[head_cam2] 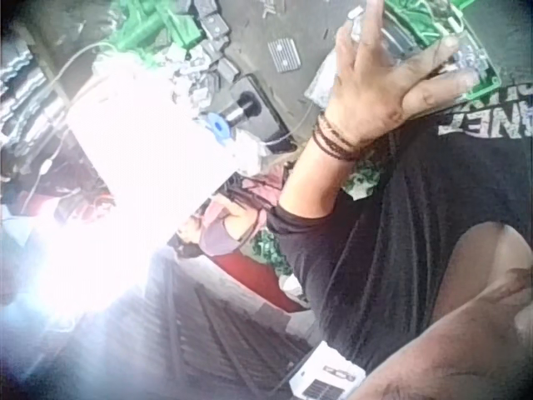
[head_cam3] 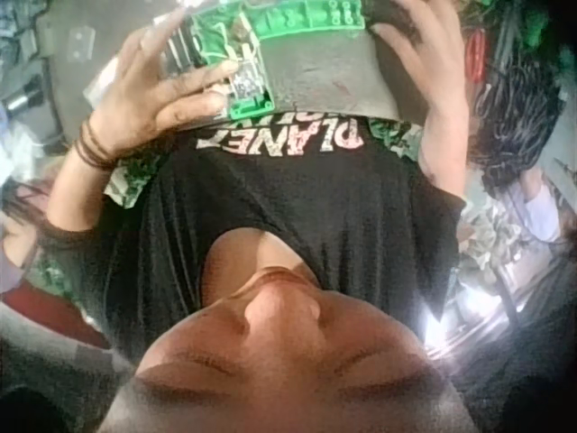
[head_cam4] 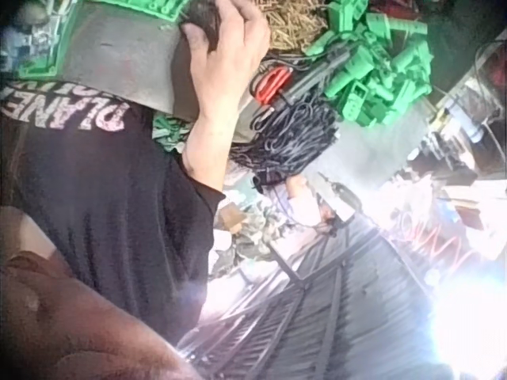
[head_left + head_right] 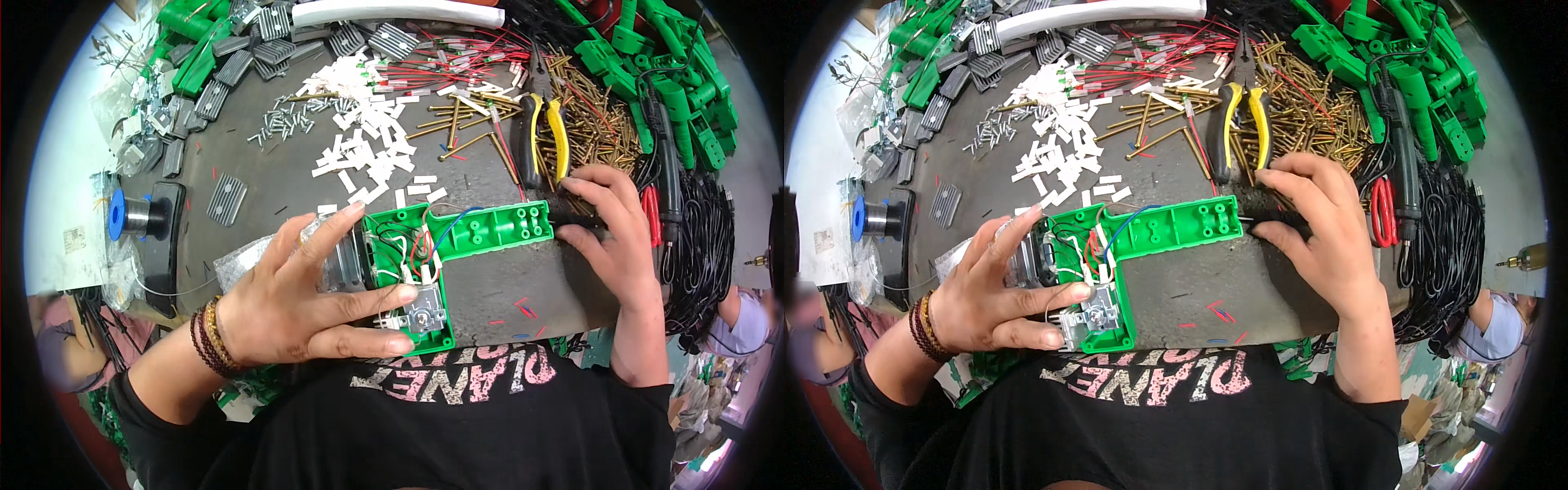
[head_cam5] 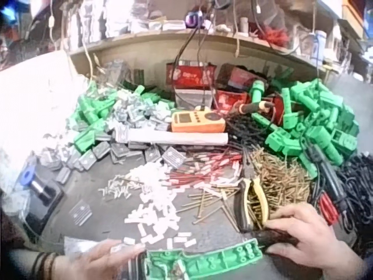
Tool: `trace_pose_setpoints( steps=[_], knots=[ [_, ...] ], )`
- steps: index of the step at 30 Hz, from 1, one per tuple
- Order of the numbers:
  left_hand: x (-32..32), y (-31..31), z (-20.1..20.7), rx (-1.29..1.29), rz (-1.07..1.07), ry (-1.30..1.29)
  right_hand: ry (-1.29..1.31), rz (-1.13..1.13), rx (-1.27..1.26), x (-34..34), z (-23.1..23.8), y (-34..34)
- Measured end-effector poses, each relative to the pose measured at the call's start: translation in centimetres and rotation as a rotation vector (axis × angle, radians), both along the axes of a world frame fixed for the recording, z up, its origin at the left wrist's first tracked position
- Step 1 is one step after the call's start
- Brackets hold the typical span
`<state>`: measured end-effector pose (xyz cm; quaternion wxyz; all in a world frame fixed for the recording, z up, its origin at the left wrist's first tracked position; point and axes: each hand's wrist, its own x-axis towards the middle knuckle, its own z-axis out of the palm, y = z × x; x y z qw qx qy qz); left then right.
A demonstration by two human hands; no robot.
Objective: Assembling the internal components of a handheld tool, involving soldering wires and closing the green plastic casing.
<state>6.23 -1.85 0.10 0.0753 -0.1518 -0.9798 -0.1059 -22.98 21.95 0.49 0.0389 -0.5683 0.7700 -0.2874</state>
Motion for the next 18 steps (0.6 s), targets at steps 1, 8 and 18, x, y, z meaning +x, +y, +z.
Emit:
trace_pose_setpoints(
  steps=[1, 8, 18],
  knots=[
    [-0.1, 0.0, -0.2, 0.017, -0.008, 0.070, 0.122, 0.039, 0.033, -0.4, 0.0, 0.1],
    [0.6, -2.5, 7.6, 0.561, 0.246, -0.244, 0.270, 0.002, -0.156, -2.0, 1.9, 0.4],
    [1.5, -2.0, 5.7, 1.562, 0.544, -0.246, 0.151, 0.144, -0.088, -3.2, -0.2, 1.1]
  ],
)
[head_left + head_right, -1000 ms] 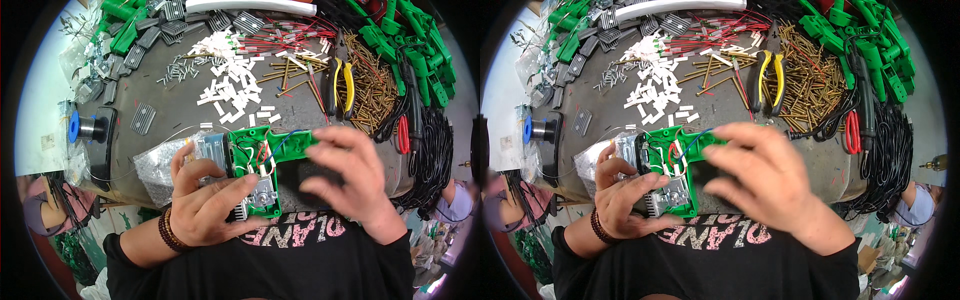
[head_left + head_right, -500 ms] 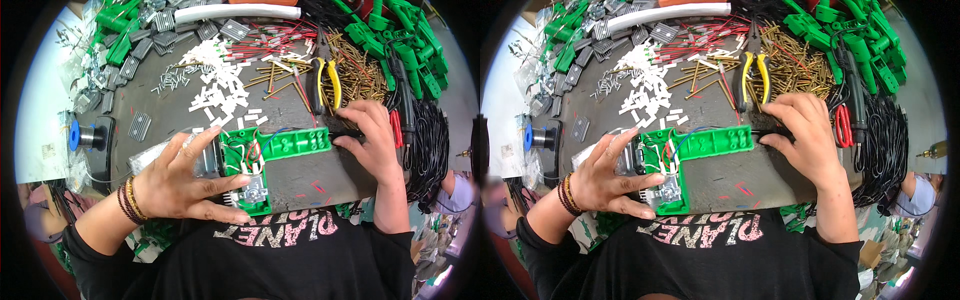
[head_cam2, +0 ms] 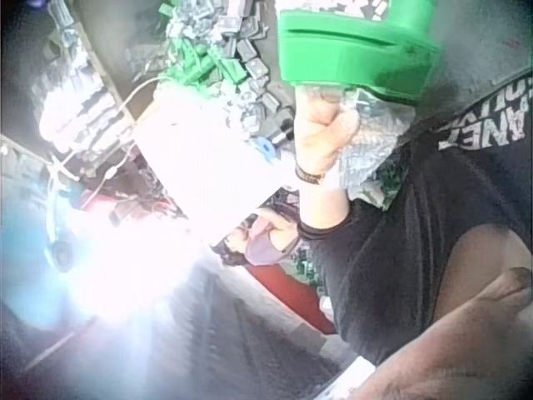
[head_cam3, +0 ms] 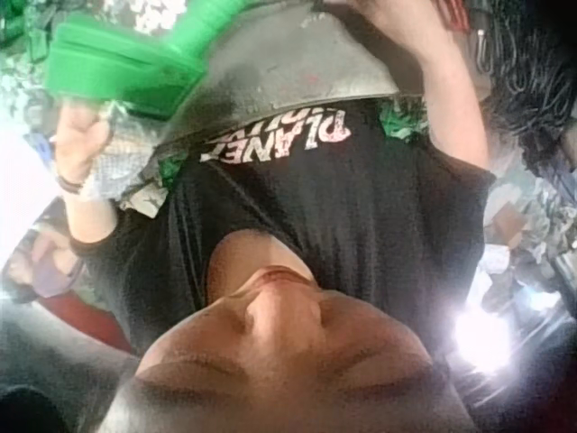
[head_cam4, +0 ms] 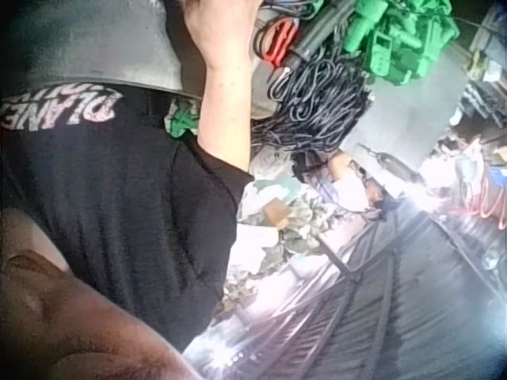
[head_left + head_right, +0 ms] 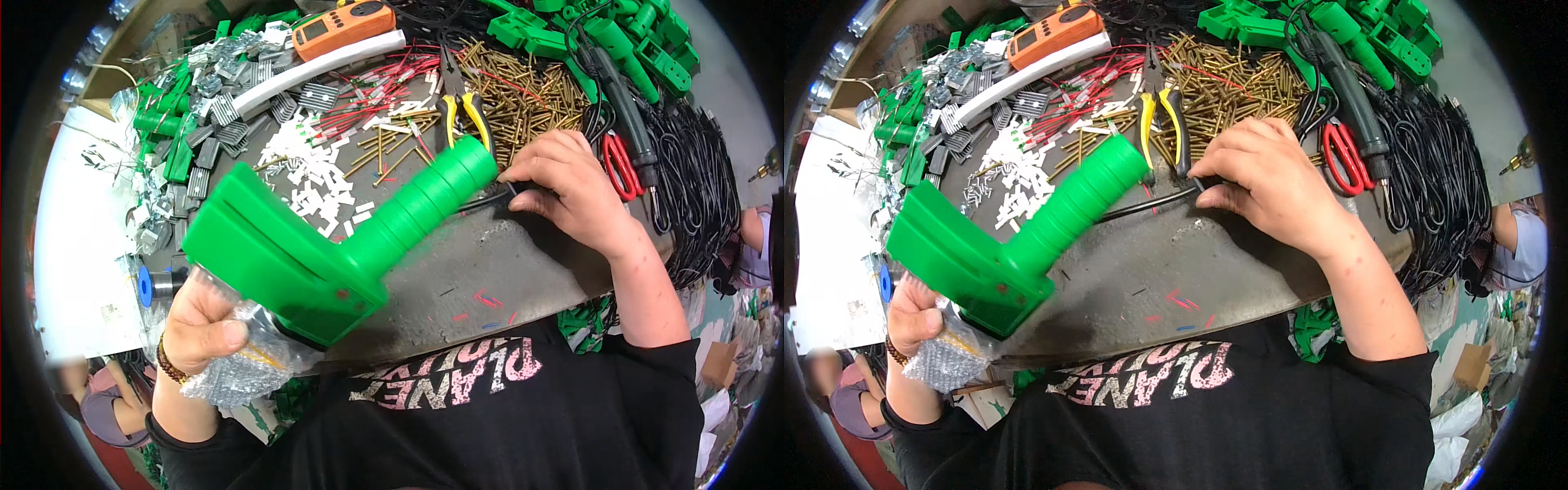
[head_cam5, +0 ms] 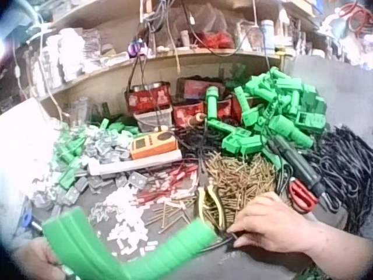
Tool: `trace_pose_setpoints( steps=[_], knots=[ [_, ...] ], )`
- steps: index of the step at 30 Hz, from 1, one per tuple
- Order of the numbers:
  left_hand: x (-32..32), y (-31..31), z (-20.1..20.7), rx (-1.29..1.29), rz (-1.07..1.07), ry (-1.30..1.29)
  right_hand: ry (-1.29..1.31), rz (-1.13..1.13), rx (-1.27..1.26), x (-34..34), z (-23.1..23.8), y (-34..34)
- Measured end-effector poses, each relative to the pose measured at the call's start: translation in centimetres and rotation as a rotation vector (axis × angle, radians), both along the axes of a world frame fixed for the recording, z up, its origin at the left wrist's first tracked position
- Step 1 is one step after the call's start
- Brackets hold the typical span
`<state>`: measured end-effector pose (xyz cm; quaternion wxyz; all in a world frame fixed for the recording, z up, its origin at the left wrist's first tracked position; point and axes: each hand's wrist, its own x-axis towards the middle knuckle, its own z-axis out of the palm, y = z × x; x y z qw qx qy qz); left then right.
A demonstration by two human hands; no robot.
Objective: Assembling the internal components of a handheld tool, involving soldering wires and closing the green plastic casing.
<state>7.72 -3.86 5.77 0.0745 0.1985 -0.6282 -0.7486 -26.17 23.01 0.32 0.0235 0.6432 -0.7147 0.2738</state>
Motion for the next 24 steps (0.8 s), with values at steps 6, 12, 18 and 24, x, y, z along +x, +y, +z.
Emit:
trace_pose_setpoints(
  steps=[6, 12, 18, 24],
  knots=[
    [-1.0, 3.4, -1.2, -1.448, -0.777, 0.199, -0.155, 0.042, -0.103, -0.1, 0.4, -0.1],
    [-1.3, 4.2, -4.3, -1.474, -0.667, 0.257, -0.044, 0.169, -0.022, 3.1, -1.6, 0.8],
    [-0.9, 6.1, -4.1, -1.283, -0.446, 0.171, 0.067, 0.166, -0.032, 2.8, -0.8, 0.1],
    [-2.2, 10.1, -5.6, -1.275, 0.020, 0.084, 0.191, 0.216, -0.069, 2.8, -0.2, 0.3]
  ],
)
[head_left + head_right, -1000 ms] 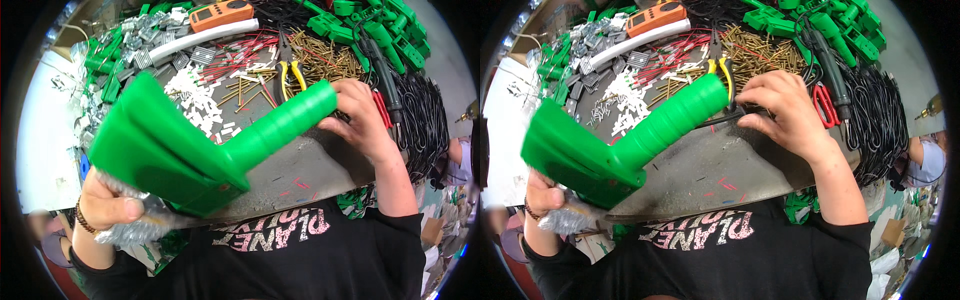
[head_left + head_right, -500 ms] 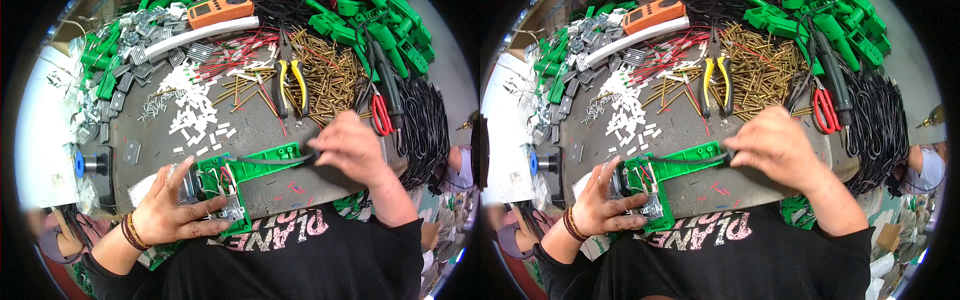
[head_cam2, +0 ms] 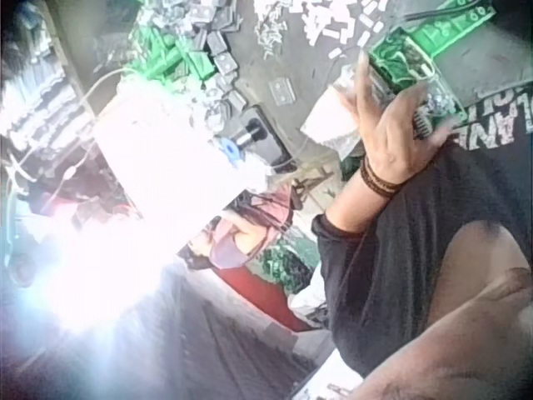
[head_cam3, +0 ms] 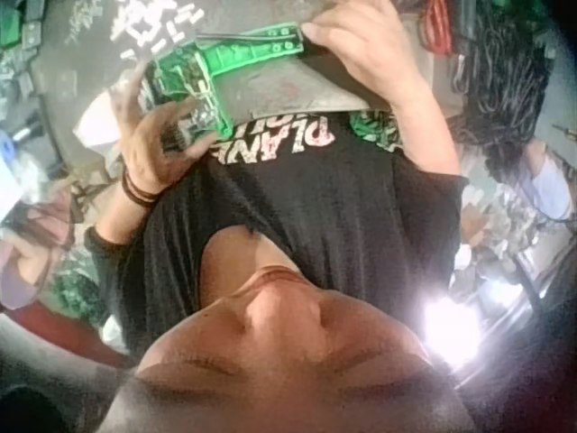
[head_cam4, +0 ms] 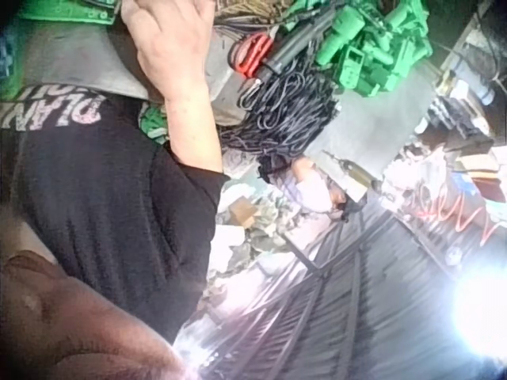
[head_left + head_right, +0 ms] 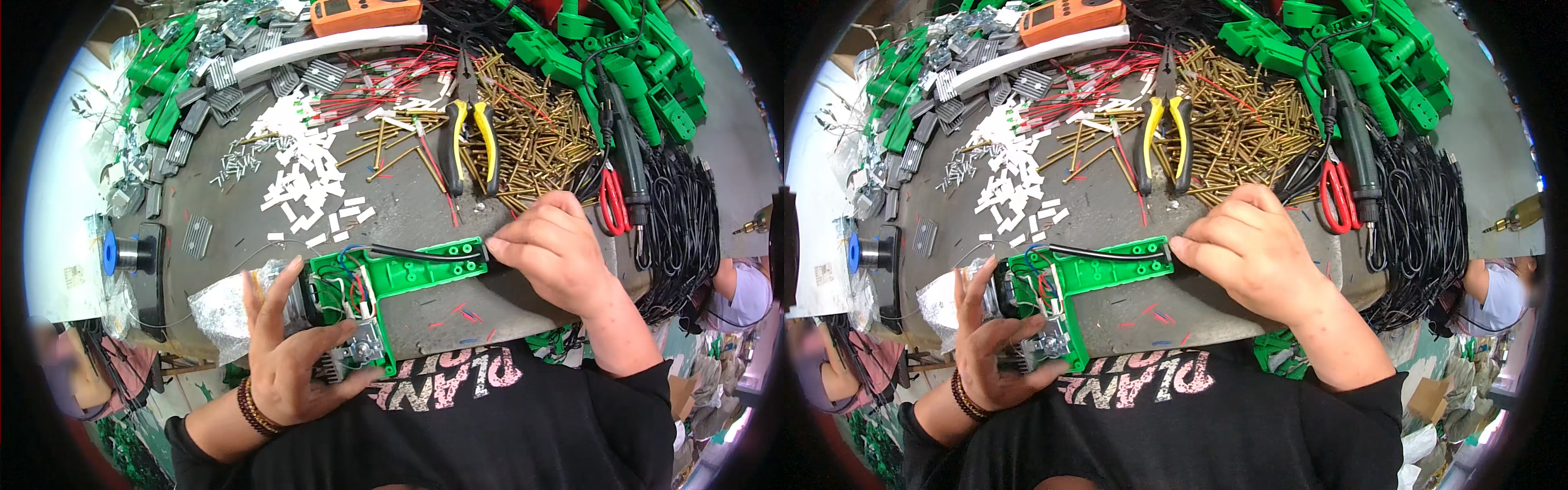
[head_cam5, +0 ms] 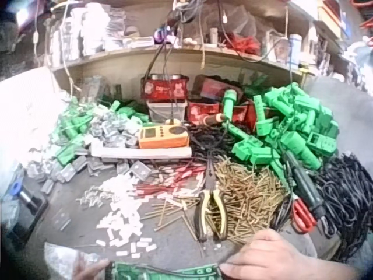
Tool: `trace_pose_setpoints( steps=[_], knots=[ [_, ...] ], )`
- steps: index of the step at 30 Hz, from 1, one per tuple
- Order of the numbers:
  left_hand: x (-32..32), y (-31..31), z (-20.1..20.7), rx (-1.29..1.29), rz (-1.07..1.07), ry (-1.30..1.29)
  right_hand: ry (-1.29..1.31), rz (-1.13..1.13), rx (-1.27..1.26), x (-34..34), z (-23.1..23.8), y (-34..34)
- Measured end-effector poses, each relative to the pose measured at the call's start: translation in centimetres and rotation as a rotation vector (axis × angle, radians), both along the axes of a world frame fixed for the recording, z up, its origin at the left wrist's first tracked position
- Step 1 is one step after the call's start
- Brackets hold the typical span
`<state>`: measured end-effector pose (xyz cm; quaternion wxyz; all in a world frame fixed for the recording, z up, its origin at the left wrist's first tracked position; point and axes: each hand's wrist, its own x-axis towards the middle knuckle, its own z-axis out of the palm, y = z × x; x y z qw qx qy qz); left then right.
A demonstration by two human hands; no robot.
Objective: Assembling the internal components of a handheld tool, involving soldering wires and closing the green plastic casing.
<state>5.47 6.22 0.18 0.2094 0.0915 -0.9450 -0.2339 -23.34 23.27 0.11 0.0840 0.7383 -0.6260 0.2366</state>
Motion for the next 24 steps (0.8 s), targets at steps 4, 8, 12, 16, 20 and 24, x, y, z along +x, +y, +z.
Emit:
trace_pose_setpoints(
  steps=[4, 8, 12, 16, 20, 24],
  knots=[
    [-0.3, 0.5, -0.6, 0.021, 0.032, 0.039, 0.046, 0.008, 0.079, -0.3, 0.3, 0.1],
    [0.1, 0.8, -0.5, 0.018, 0.019, 0.044, 0.027, -0.066, 0.186, 1.2, 4.4, -1.9],
    [0.6, 0.3, -1.1, -0.062, -0.041, 0.014, -0.325, 0.154, 0.191, 6.8, 1.5, -7.8],
    [0.5, 0.5, -1.8, -0.060, -0.022, 0.088, -0.185, 0.239, 0.053, 8.5, -0.9, -8.9],
    [0.5, 0.5, -2.0, -0.075, -0.043, 0.099, -0.118, 0.239, 0.034, 8.5, -1.1, -8.9],
    [0.3, 0.5, -1.6, -0.057, -0.028, 0.076, -0.073, 0.158, 0.051, 9.0, -0.7, -8.4]
  ],
)
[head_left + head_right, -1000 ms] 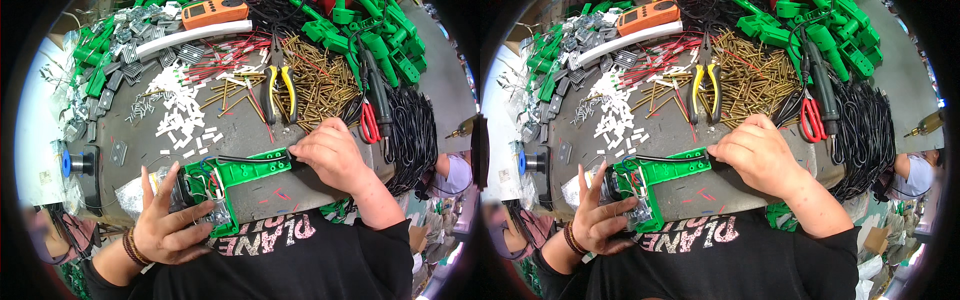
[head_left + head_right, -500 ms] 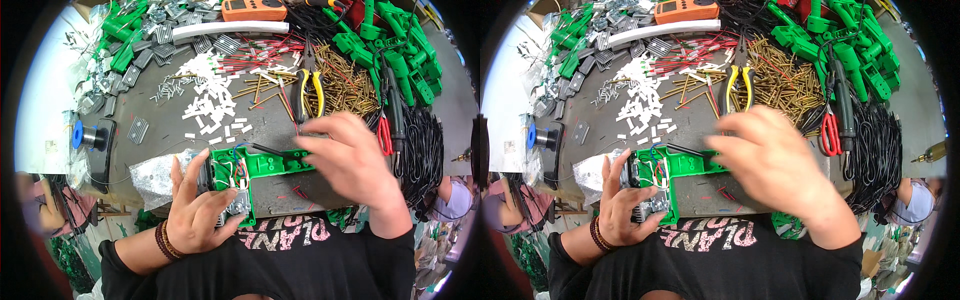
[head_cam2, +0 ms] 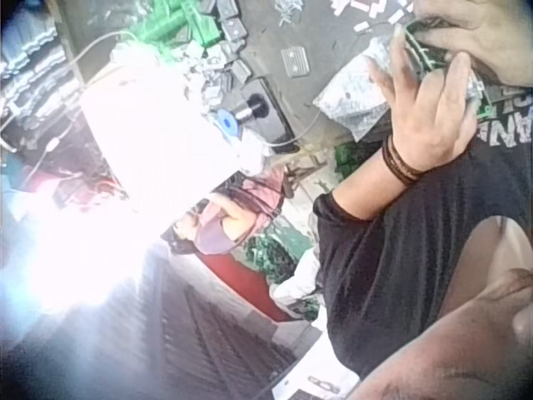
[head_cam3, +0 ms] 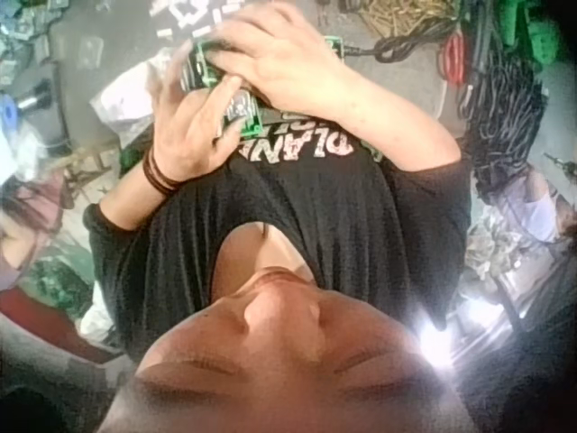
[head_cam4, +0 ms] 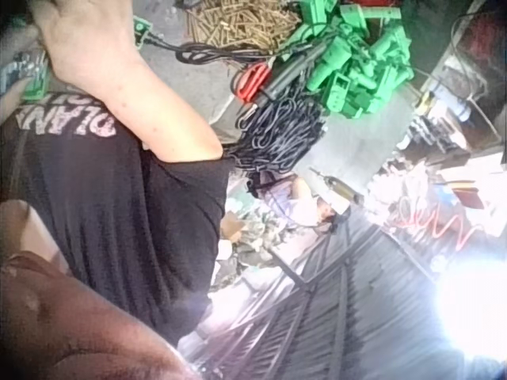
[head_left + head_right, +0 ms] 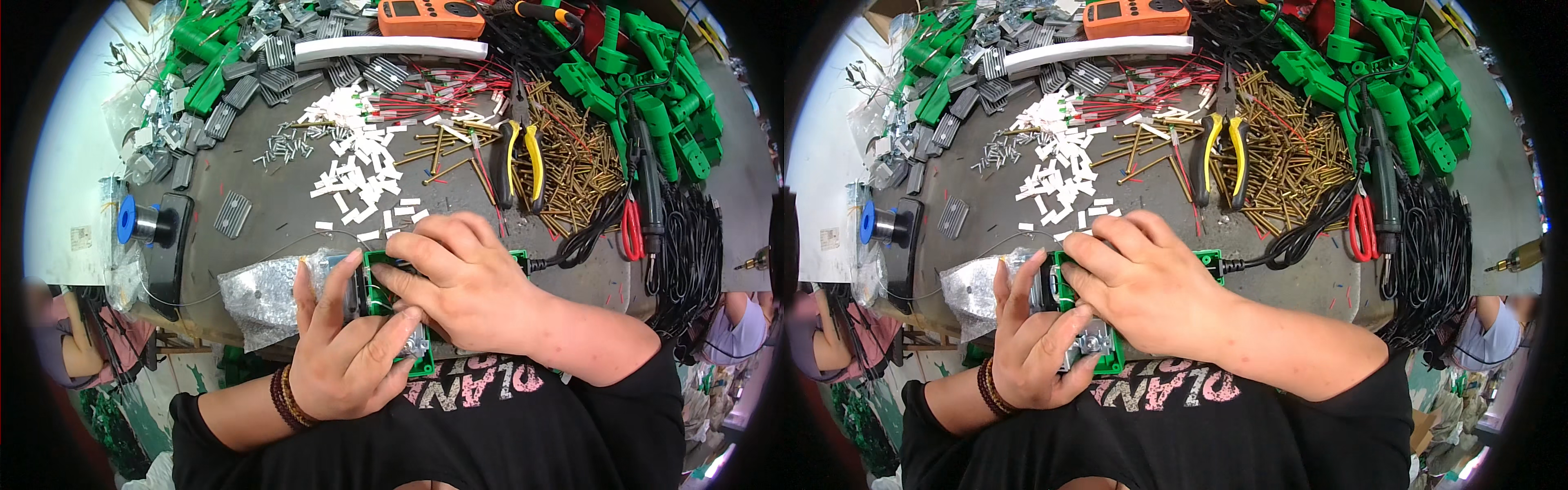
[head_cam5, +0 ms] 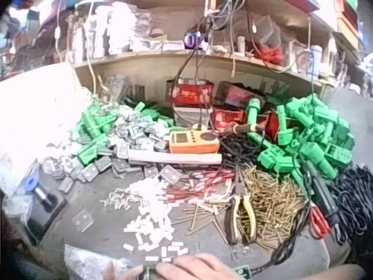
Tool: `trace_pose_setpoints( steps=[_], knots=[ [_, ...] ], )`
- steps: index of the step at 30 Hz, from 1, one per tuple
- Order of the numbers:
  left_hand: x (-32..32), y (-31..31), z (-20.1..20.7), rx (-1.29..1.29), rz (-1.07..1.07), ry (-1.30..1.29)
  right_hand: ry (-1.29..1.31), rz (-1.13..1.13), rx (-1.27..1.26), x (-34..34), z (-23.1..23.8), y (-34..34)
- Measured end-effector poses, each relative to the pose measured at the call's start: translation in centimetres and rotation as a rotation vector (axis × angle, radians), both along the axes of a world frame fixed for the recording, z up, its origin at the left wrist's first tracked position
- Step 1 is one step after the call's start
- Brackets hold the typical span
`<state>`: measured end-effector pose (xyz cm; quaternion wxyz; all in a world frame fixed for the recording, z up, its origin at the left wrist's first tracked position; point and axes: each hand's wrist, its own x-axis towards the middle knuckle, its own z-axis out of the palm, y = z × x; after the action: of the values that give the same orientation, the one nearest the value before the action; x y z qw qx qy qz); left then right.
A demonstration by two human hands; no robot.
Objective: Assembling the internal components of a handheld tool, involving soldering wires and closing the green plastic casing.
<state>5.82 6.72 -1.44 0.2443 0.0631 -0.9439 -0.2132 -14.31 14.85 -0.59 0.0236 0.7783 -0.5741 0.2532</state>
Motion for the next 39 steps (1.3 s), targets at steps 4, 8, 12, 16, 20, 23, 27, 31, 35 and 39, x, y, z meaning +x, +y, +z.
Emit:
trace_pose_setpoints(
  steps=[4, 8, 12, 16, 20, 23, 27, 31, 35, 39],
  knots=[
    [-0.1, 0.2, 0.1, -0.010, 0.011, -0.019, 0.027, -0.034, 0.065, 0.0, 0.4, 0.1],
    [-0.4, 0.2, 0.1, -0.026, 0.043, -0.023, -0.085, 0.029, 0.089, -0.7, 0.0, 0.1],
    [-0.6, -0.3, 1.2, -0.045, 0.031, -0.068, -0.263, -0.067, 0.032, -3.0, 0.5, 1.6],
    [-1.0, 0.5, 0.9, -0.058, 0.111, -0.055, -0.244, 0.052, 0.015, -2.8, 0.0, 2.3],
    [-1.3, 0.9, 1.4, -0.075, 0.111, -0.084, -0.121, 0.004, 0.053, -2.9, 0.2, 2.5],
    [-1.5, 0.8, 2.4, -0.024, 0.102, -0.120, -0.059, -0.033, 0.071, -2.5, 0.4, 3.0],
    [-1.7, -0.3, 3.3, -0.256, -0.016, -0.327, -0.023, 0.016, 0.174, -2.7, 1.7, 3.8],
    [-0.2, -0.8, 1.7, -0.117, 0.007, -0.283, -0.060, -0.044, 0.326, -10.5, 6.0, 2.3],
    [-0.5, -1.2, 1.1, -0.100, -0.041, -0.177, 0.208, -0.701, 0.047, -26.3, 5.2, 2.9],
    [-0.2, -1.2, 1.2, -0.046, -0.025, -0.186, 0.461, -0.729, 0.437, -30.6, 4.8, -0.5]
  ],
)
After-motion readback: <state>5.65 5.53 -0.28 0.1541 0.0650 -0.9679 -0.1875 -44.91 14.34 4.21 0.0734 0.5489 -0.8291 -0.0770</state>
